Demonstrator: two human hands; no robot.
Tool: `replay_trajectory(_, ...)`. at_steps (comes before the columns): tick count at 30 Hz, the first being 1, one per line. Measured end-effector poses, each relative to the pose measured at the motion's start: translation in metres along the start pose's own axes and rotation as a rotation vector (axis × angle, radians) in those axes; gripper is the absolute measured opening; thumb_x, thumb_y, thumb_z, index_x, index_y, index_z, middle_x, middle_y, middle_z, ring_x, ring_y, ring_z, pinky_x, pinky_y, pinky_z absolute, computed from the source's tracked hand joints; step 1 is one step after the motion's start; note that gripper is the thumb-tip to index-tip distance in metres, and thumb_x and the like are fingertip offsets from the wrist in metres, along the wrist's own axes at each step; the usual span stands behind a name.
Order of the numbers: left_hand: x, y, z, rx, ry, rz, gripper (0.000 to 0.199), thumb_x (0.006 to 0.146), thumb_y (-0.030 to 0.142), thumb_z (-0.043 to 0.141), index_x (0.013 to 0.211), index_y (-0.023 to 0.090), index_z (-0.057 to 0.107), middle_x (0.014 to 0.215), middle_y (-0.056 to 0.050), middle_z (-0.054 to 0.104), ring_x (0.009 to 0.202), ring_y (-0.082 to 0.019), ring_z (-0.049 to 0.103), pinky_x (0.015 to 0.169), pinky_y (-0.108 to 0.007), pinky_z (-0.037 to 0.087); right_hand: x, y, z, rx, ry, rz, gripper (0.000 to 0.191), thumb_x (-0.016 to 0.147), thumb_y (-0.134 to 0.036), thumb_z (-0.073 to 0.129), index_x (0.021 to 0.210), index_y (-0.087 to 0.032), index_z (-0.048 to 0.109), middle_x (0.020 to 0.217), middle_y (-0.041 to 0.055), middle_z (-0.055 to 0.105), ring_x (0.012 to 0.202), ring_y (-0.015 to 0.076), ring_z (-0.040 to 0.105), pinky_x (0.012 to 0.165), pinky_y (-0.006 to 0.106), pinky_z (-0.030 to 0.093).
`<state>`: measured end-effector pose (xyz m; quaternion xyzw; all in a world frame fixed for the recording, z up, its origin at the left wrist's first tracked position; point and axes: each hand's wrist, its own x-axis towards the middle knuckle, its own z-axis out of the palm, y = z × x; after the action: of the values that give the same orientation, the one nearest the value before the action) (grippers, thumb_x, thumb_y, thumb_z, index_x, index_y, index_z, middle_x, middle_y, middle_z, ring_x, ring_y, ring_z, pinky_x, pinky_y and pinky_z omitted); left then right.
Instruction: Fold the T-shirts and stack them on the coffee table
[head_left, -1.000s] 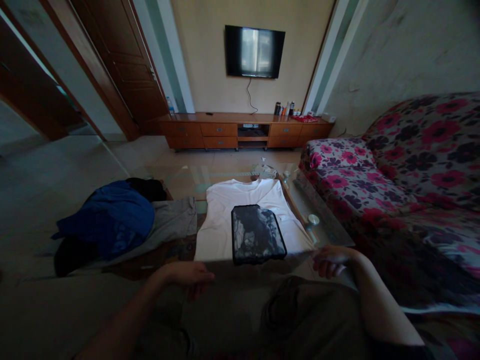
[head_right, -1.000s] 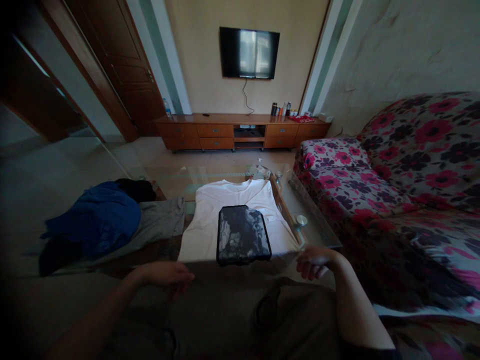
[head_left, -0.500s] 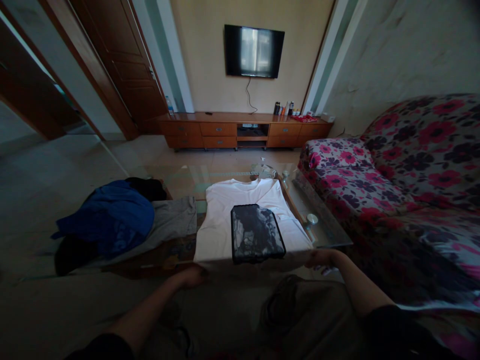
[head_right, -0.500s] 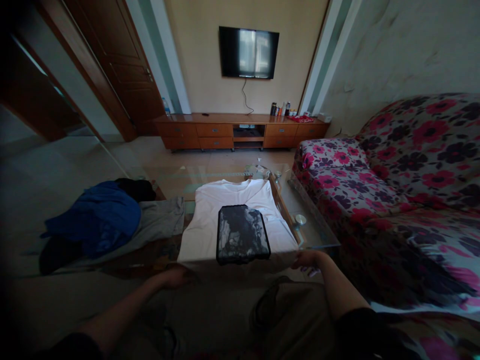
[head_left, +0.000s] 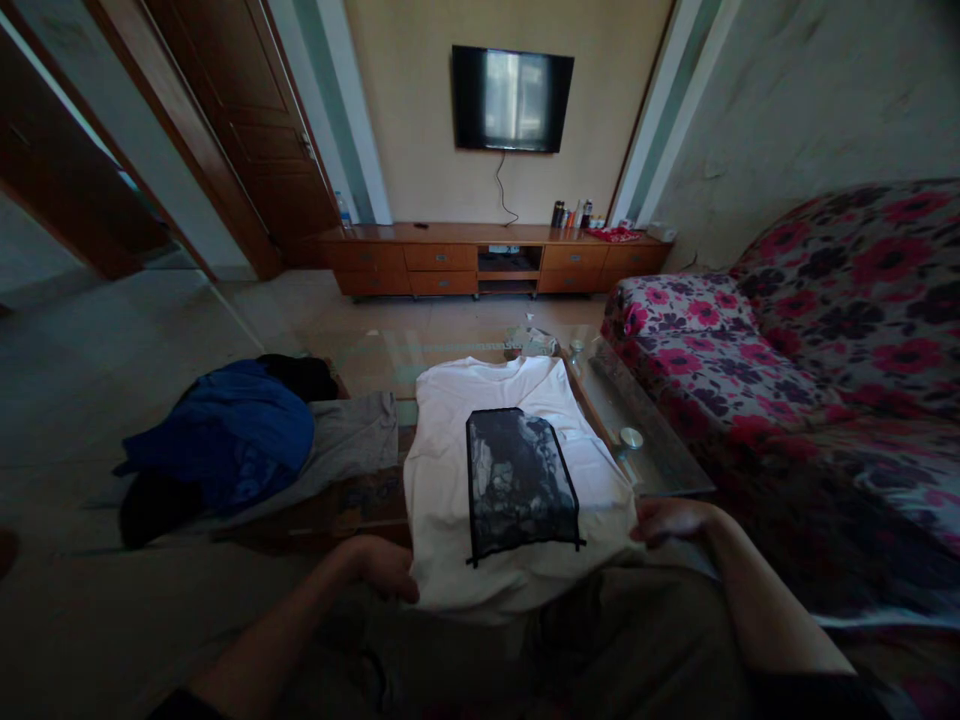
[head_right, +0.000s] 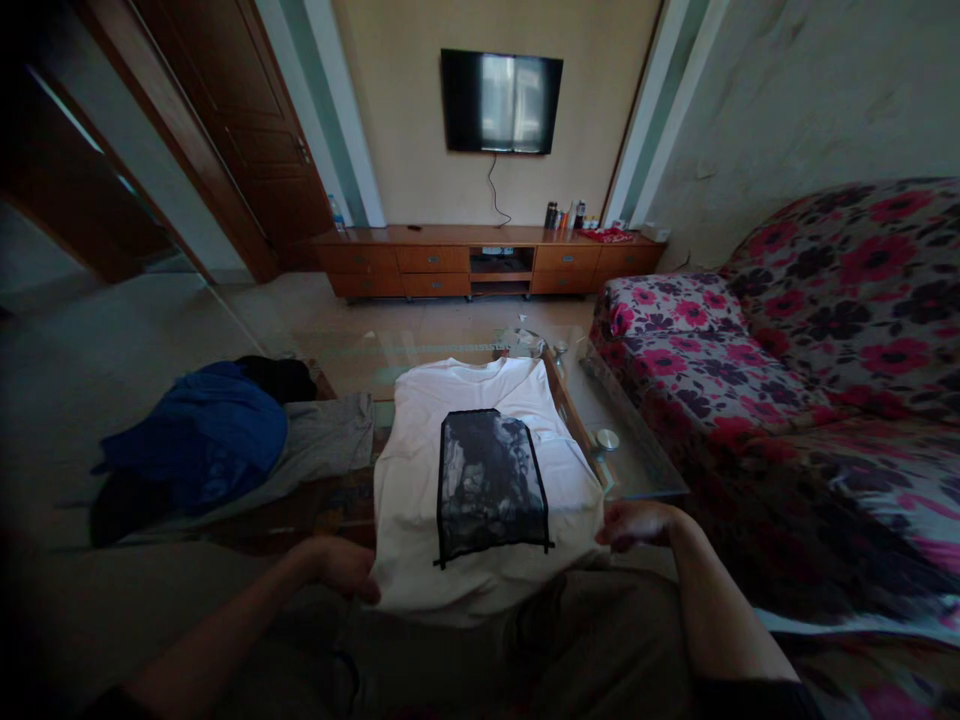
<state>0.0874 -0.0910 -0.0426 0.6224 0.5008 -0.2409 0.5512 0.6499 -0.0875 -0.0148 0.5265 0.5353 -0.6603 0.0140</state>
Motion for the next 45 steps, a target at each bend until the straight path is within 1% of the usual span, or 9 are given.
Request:
replay_trajectory(5, -0.033, 0.012, -0.015, -0.481, 0.000, 0.272, 0.026, 0.066, 0.032, 0.069, 0.090, 0.021, 0.072, 0.100, -0.002, 0.076, 0.105, -0.025, 0.065, 0.096, -0.033, 0.047, -0.001, -0.008, -0.003, 0.439, 0.066, -0.244, 0.037, 0.079, -0.049, 0.078, 0.096, -0.018, 0.070, 0.097, 0.0075, 0.076, 0.093, 0.0243, 0.072, 0.093, 0.039, 0.055)
replay_trajectory(10, -0.041, 0.025, -0.025, -1.163, 0.083, 0.330, 0.036, 0.070, 0.032, 0.070, 0.101, 0.016, 0.069, 0.096, -0.007, 0.077, 0.098, -0.027, 0.070, 0.098, -0.038, 0.049, 0.006, -0.011, -0.008, 0.657, 0.194, -0.234, 0.039, 0.089, -0.055, 0.067, 0.103, -0.018, 0.069, 0.080, 0.0062, 0.076, 0.073, 0.0241, 0.074, 0.077, 0.039, 0.060)
replay_trajectory(13, -0.041, 0.036, -0.031, -1.431, 0.062, 0.423, 0.044, 0.080, 0.037, 0.067, 0.116, 0.012, 0.066, 0.097, -0.010, 0.077, 0.096, -0.029, 0.073, 0.094, -0.041, 0.052, 0.008, -0.014, -0.011, 0.757, 0.314, -0.229, 0.036, 0.090, -0.052, 0.069, 0.102, -0.018, 0.070, 0.087, 0.0083, 0.078, 0.075, 0.0241, 0.075, 0.076, 0.038, 0.062)
replay_trajectory(18, -0.041, 0.045, -0.042, -1.654, 0.047, 0.576, 0.042, 0.092, 0.037, 0.061, 0.127, 0.014, 0.061, 0.105, -0.010, 0.077, 0.096, -0.027, 0.074, 0.093, -0.042, 0.054, 0.001, -0.022, -0.010, 0.788, 0.362, -0.383, 0.048, 0.080, -0.038, 0.082, 0.124, -0.024, 0.067, 0.109, 0.0063, 0.078, 0.087, 0.0235, 0.076, 0.077, 0.033, 0.062)
replay_trajectory(25, -0.039, 0.054, -0.041, -1.699, 0.046, 0.687, 0.021, 0.099, 0.032, 0.055, 0.101, 0.015, 0.068, 0.088, -0.008, 0.075, 0.080, -0.019, 0.072, 0.077, -0.032, 0.055, -0.011, -0.040, 0.001, 0.689, 0.152, -0.577, 0.083, 0.073, -0.020, 0.085, 0.148, -0.030, 0.049, 0.122, 0.0072, 0.073, 0.096, 0.0224, 0.075, 0.082, 0.032, 0.062)
replay_trajectory(31, -0.022, 0.058, -0.038, -1.605, 0.273, 0.709, 0.024, 0.094, 0.035, 0.062, 0.116, 0.025, 0.066, 0.114, -0.005, 0.073, 0.095, -0.019, 0.070, 0.082, -0.033, 0.054, 0.001, -0.055, 0.005, 0.669, 0.254, -0.633, 0.084, 0.075, -0.014, 0.083, 0.148, -0.038, 0.048, 0.126, 0.0007, 0.071, 0.100, 0.0180, 0.074, 0.086, 0.027, 0.061)
replay_trajectory(36, 0.001, 0.054, -0.034, -1.311, 0.477, 0.807, 0.094, 0.078, 0.020, 0.074, 0.157, 0.042, 0.028, 0.147, -0.005, 0.056, 0.113, -0.021, 0.065, 0.091, -0.033, 0.051, 0.025, -0.057, 0.000, 0.700, 0.459, -0.719, 0.081, 0.073, -0.017, 0.077, 0.144, -0.045, 0.049, 0.147, -0.0027, 0.058, 0.121, 0.0191, 0.066, 0.095, 0.030, 0.060)
replay_trajectory(39, 0.011, 0.047, -0.028, -0.978, 0.563, 0.859, 0.121, 0.072, 0.012, 0.073, 0.161, 0.045, -0.001, 0.149, -0.008, 0.052, 0.109, -0.022, 0.066, 0.094, -0.037, 0.051, 0.037, -0.049, -0.005, 0.631, 0.491, -0.757, 0.077, 0.069, -0.018, 0.072, 0.140, -0.043, 0.055, 0.163, -0.0033, 0.039, 0.139, 0.0250, 0.052, 0.105, 0.039, 0.054)
replay_trajectory(45, 0.019, 0.027, -0.024, 0.210, 0.955, 0.719, 0.070, 0.083, 0.004, 0.053, 0.144, 0.035, 0.057, 0.116, -0.010, 0.054, 0.105, -0.025, 0.054, 0.101, -0.044, 0.044, 0.051, -0.025, -0.015, 0.076, 0.602, -0.629, 0.038, 0.066, -0.013, 0.069, 0.099, -0.028, 0.079, 0.160, 0.0008, 0.044, 0.150, 0.0360, 0.034, 0.116, 0.053, 0.041)
